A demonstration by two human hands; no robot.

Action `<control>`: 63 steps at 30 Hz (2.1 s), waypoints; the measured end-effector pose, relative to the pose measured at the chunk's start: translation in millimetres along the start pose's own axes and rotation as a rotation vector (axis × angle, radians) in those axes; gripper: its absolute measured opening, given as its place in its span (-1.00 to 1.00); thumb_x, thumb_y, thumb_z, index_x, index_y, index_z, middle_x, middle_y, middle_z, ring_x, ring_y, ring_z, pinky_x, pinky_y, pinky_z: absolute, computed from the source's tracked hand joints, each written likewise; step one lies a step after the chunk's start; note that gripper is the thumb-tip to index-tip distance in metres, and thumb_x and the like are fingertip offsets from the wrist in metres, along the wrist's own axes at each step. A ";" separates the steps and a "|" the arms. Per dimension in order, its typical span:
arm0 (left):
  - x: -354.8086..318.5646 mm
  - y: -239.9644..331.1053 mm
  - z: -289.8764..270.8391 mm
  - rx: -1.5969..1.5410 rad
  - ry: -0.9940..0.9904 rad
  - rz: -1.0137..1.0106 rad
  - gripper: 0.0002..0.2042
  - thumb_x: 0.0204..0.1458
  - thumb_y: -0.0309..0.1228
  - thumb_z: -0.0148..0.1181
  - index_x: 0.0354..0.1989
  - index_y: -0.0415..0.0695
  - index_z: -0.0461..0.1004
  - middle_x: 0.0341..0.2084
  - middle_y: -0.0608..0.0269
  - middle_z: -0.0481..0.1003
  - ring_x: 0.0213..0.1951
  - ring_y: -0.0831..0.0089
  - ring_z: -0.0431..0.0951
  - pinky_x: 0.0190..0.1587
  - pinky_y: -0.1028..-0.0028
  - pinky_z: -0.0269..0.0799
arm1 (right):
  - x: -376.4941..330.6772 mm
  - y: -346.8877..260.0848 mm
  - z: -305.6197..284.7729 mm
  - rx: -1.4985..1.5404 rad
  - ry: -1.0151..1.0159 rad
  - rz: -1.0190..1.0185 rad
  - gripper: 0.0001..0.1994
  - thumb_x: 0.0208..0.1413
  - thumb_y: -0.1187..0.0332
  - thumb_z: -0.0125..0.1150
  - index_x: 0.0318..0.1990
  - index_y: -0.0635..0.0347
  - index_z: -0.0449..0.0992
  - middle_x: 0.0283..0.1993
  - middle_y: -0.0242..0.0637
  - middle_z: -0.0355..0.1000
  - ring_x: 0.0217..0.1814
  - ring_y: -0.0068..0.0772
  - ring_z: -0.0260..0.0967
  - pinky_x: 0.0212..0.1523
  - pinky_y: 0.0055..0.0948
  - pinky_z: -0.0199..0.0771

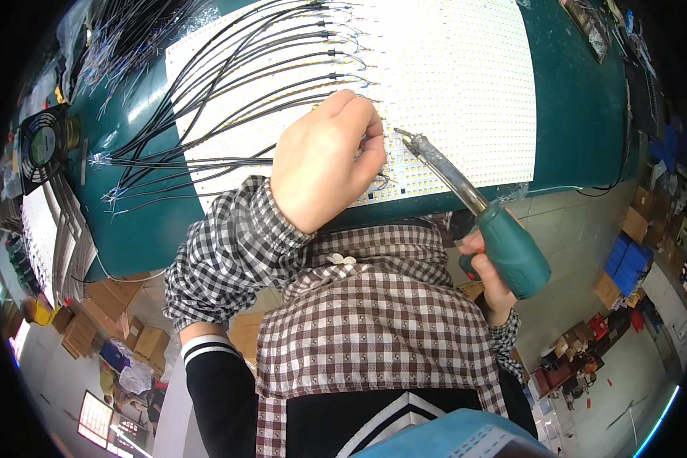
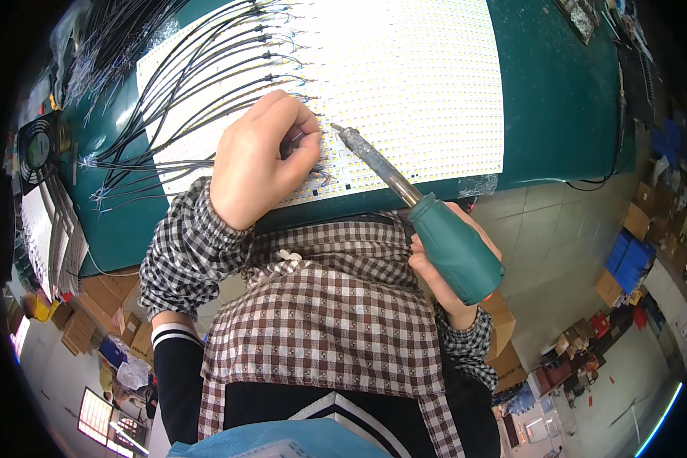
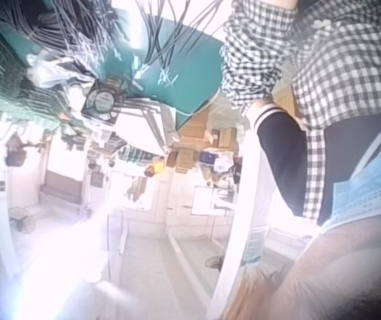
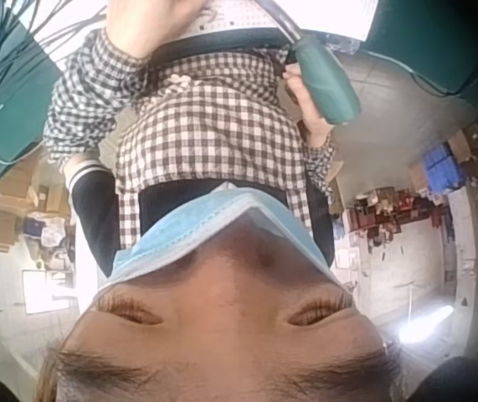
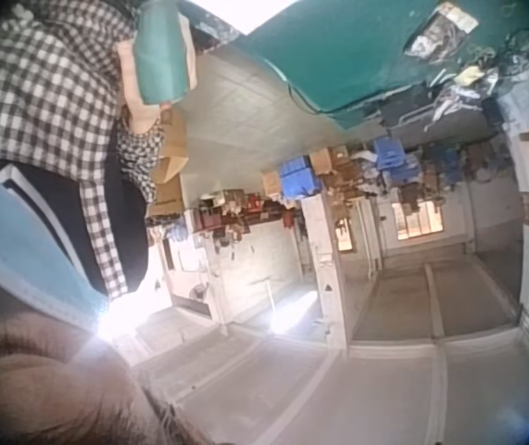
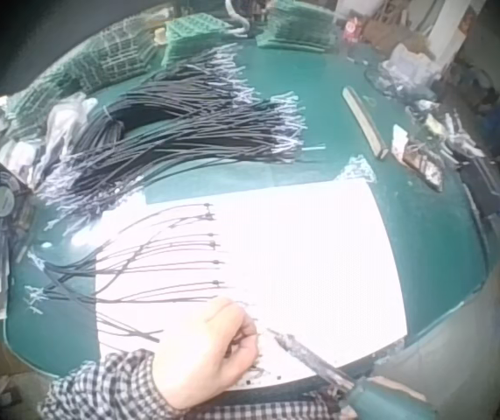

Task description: The person uses a soldering iron to attach black wires to a large LED panel. They hold the wires with one hand and apply the soldering iron with the other, working methodically across the panel's surface. The person occasionally adjusts the position of the panel and the bundle of wires to access different connection points.

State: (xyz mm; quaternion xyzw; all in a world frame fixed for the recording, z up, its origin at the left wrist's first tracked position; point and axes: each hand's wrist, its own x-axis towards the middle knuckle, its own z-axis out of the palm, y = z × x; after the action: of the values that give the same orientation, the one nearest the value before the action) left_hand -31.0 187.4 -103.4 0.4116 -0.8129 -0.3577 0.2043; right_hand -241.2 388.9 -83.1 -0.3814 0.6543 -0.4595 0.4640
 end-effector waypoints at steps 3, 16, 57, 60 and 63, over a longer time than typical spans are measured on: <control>0.1 -0.8 1.1 0.000 0.010 0.023 -0.90 -0.09 -0.56 0.23 -0.46 -0.17 0.41 -0.49 0.14 0.43 -0.48 0.10 0.50 -0.44 0.25 0.43 | 1.2 -3.3 2.5 0.017 0.014 0.011 -0.68 0.14 0.26 0.33 -0.13 0.36 0.48 -0.24 -0.20 0.43 -0.20 -0.33 0.45 -0.17 -0.36 0.54; -4.4 4.6 -2.6 0.038 0.006 0.037 -0.90 -0.06 -0.53 0.25 -0.40 -0.16 0.43 -0.42 0.14 0.42 -0.45 0.17 0.49 -0.41 0.29 0.42 | -1.3 9.5 -2.7 0.032 0.033 -0.031 -0.31 -0.08 0.45 0.52 0.21 0.51 0.33 -0.15 -0.10 0.56 -0.22 -0.39 0.57 -0.15 -0.41 0.64; 1.9 -2.5 -19.0 0.223 -0.059 0.219 -0.88 -0.06 -0.52 0.33 -0.36 -0.12 0.51 -0.46 0.23 0.45 -0.35 0.22 0.46 -0.31 0.28 0.34 | 5.2 10.7 -1.7 0.088 0.011 0.008 -0.29 -0.05 0.43 0.51 0.24 0.51 0.28 0.02 0.02 0.51 -0.05 -0.23 0.59 -0.16 -0.40 0.68; 1.8 -5.6 -11.3 0.172 -0.036 0.204 -0.89 -0.03 -0.47 0.29 -0.38 -0.11 0.46 -0.48 0.22 0.41 -0.34 0.19 0.45 -0.31 0.25 0.35 | 4.8 10.1 -0.6 0.089 0.022 0.016 -0.30 -0.06 0.46 0.51 0.23 0.50 0.30 0.02 0.02 0.51 -0.05 -0.25 0.59 -0.16 -0.41 0.69; 1.5 -7.6 -8.5 0.126 -0.005 0.186 -0.90 -0.06 -0.50 0.28 -0.42 -0.13 0.46 -0.49 0.20 0.42 -0.36 0.17 0.45 -0.32 0.24 0.35 | 4.3 8.5 0.1 0.068 0.015 0.018 -0.32 -0.07 0.50 0.50 0.23 0.49 0.31 0.01 0.01 0.52 -0.05 -0.26 0.59 -0.15 -0.40 0.69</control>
State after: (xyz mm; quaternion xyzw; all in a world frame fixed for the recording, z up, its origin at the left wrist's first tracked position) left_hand -22.6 179.6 -103.4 0.3456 -0.8689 -0.2865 0.2085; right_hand -242.9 387.3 -92.3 -0.3560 0.6453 -0.4801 0.4758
